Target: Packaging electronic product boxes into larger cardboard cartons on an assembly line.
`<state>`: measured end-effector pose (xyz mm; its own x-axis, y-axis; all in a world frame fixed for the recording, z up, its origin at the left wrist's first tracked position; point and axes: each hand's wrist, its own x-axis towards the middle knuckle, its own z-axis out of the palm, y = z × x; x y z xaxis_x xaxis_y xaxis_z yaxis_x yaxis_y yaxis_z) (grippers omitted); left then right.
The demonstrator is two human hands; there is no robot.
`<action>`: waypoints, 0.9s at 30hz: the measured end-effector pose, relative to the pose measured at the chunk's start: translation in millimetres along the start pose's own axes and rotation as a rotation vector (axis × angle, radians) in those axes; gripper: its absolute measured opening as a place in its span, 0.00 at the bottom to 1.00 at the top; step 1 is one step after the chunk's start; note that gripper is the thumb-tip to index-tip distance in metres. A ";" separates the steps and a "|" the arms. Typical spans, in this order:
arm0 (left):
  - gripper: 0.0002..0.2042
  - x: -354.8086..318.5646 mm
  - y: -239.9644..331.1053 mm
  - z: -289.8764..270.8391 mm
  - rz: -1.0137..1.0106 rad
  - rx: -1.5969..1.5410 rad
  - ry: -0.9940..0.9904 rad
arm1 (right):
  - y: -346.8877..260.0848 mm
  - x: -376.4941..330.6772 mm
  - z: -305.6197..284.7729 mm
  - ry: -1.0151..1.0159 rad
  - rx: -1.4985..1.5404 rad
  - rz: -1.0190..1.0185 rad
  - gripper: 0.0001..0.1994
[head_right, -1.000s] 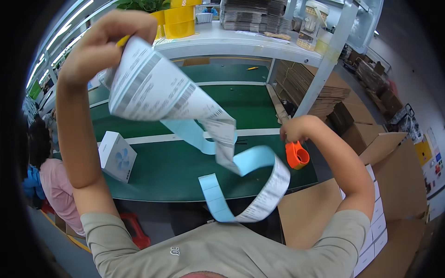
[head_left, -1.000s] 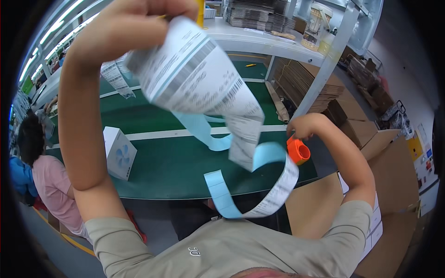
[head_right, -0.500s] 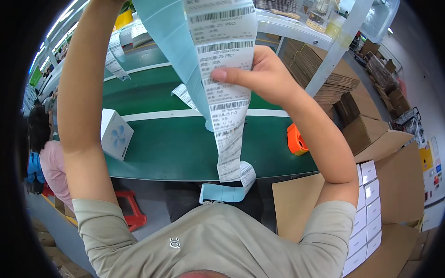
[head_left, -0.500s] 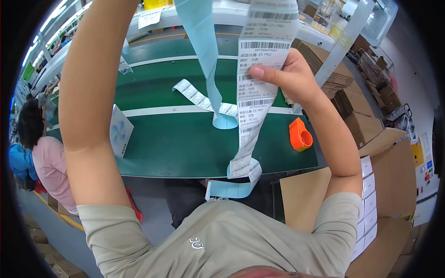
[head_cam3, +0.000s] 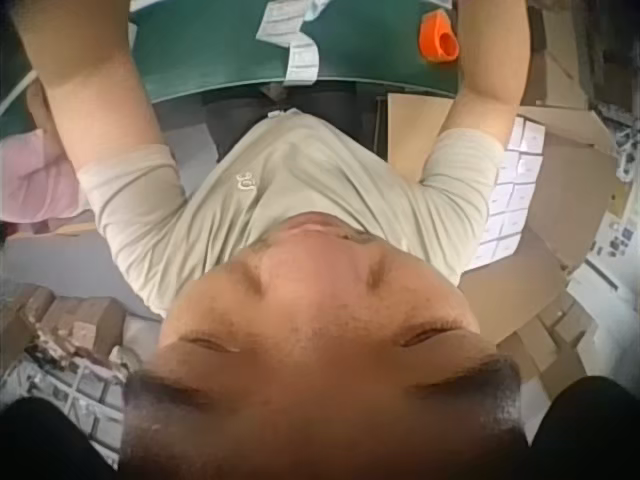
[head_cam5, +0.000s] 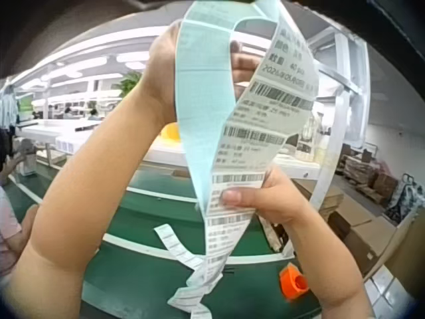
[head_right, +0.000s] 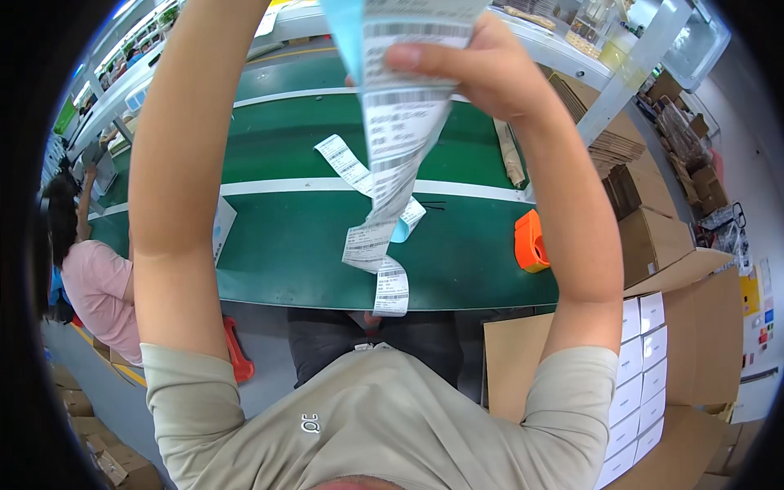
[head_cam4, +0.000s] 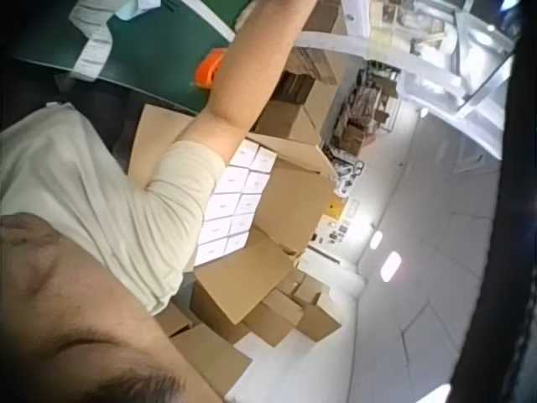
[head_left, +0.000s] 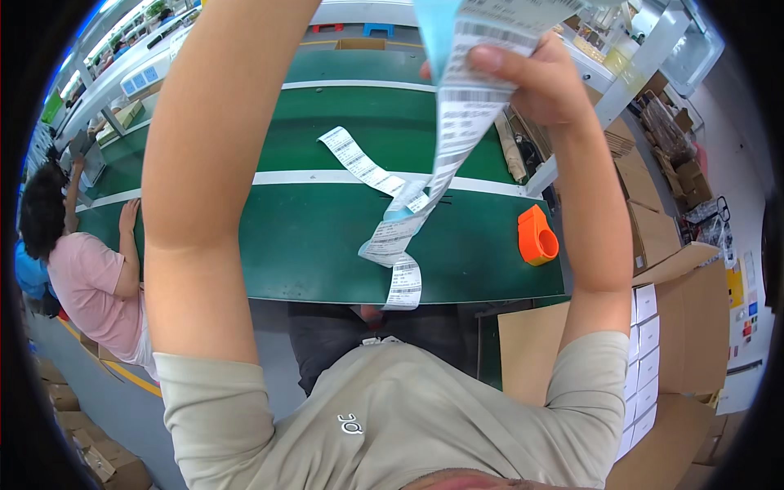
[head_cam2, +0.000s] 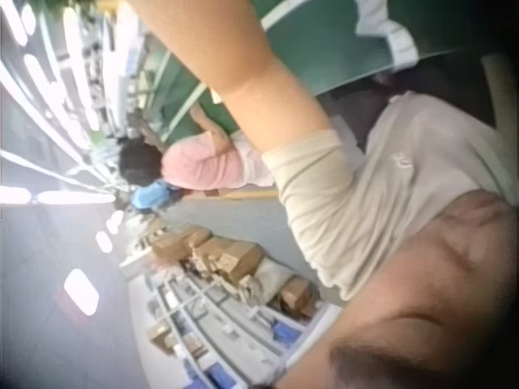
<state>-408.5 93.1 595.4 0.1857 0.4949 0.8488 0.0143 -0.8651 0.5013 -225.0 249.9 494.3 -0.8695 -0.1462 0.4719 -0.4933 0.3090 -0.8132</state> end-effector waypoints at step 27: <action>0.12 -321.0 -264.6 -58.3 -0.987 0.705 0.855 | -33.0 -6.5 -25.7 -0.152 0.090 -0.241 0.18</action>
<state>-529.2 167.9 200.1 -0.7987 0.5721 0.1864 0.2963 0.1043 0.9494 -202.4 264.8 526.8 -0.7175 -0.3468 0.6041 -0.6807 0.1650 -0.7137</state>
